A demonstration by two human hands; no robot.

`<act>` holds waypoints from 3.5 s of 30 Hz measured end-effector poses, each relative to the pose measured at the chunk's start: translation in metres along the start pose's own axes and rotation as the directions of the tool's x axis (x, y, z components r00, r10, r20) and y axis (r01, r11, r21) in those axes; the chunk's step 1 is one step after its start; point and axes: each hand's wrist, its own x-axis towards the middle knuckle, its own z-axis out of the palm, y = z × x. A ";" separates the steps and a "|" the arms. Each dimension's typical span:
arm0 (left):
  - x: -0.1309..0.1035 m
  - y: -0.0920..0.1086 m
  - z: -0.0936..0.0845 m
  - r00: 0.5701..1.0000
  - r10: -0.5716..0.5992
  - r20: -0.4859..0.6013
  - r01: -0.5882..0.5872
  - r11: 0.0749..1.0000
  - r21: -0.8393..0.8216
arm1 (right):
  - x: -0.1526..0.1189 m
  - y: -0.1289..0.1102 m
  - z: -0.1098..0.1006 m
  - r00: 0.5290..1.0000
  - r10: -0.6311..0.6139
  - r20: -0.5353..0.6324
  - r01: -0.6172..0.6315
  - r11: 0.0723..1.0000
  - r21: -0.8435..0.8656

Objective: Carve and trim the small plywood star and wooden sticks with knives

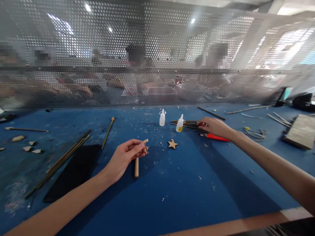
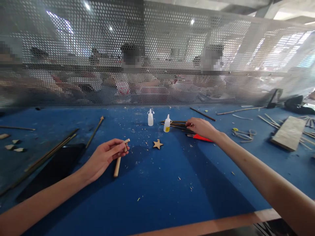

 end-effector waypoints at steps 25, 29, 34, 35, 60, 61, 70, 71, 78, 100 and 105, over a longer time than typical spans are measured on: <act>0.000 0.000 0.004 0.998 -0.043 -0.041 0.044 0.999 0.022 | -0.136 0.078 -0.055 0.865 0.432 -0.254 -0.392 0.899 0.194; -0.001 0.000 0.005 0.997 -0.053 -0.052 0.054 0.998 0.025 | -0.146 0.080 -0.034 0.903 0.392 -0.175 -0.359 0.913 0.193; -0.002 -0.001 0.005 0.998 -0.018 -0.060 0.019 1.000 0.015 | -0.133 0.067 -0.011 0.943 0.300 -0.141 -0.272 0.944 0.188; -0.002 -0.001 0.005 0.999 -0.013 -0.053 0.014 1.000 0.019 | -0.131 0.065 -0.010 0.941 0.300 -0.158 -0.270 0.945 0.185; 0.007 -0.002 -0.006 0.999 -0.033 -0.038 0.023 0.972 -0.235 | -0.069 -0.107 0.000 0.999 0.046 -0.014 -0.032 0.858 0.512; 0.006 -0.002 -0.006 0.999 -0.030 -0.021 0.024 0.973 -0.229 | -0.069 -0.106 0.002 0.998 0.052 -0.021 -0.034 0.857 0.514; 0.005 -0.006 -0.008 0.999 -0.021 0.028 0.026 0.976 -0.217 | -0.069 -0.110 0.007 0.996 0.091 -0.008 -0.073 0.845 0.529; 0.005 -0.006 -0.008 0.999 -0.020 0.028 0.026 0.976 -0.214 | -0.069 -0.110 0.007 0.995 0.094 -0.012 -0.074 0.847 0.527; 0.005 -0.005 -0.008 0.999 -0.021 0.035 0.028 0.980 -0.198 | -0.070 -0.111 0.005 0.994 0.104 0.017 -0.097 0.846 0.524; 0.005 -0.007 -0.008 0.999 -0.031 0.014 0.033 0.990 -0.138 | -0.074 -0.113 0.006 0.992 0.124 -0.022 -0.097 0.864 0.494; 0.005 -0.006 -0.008 0.999 -0.044 0.016 0.046 0.992 -0.121 | -0.076 -0.112 0.006 0.991 0.130 -0.036 -0.094 0.859 0.503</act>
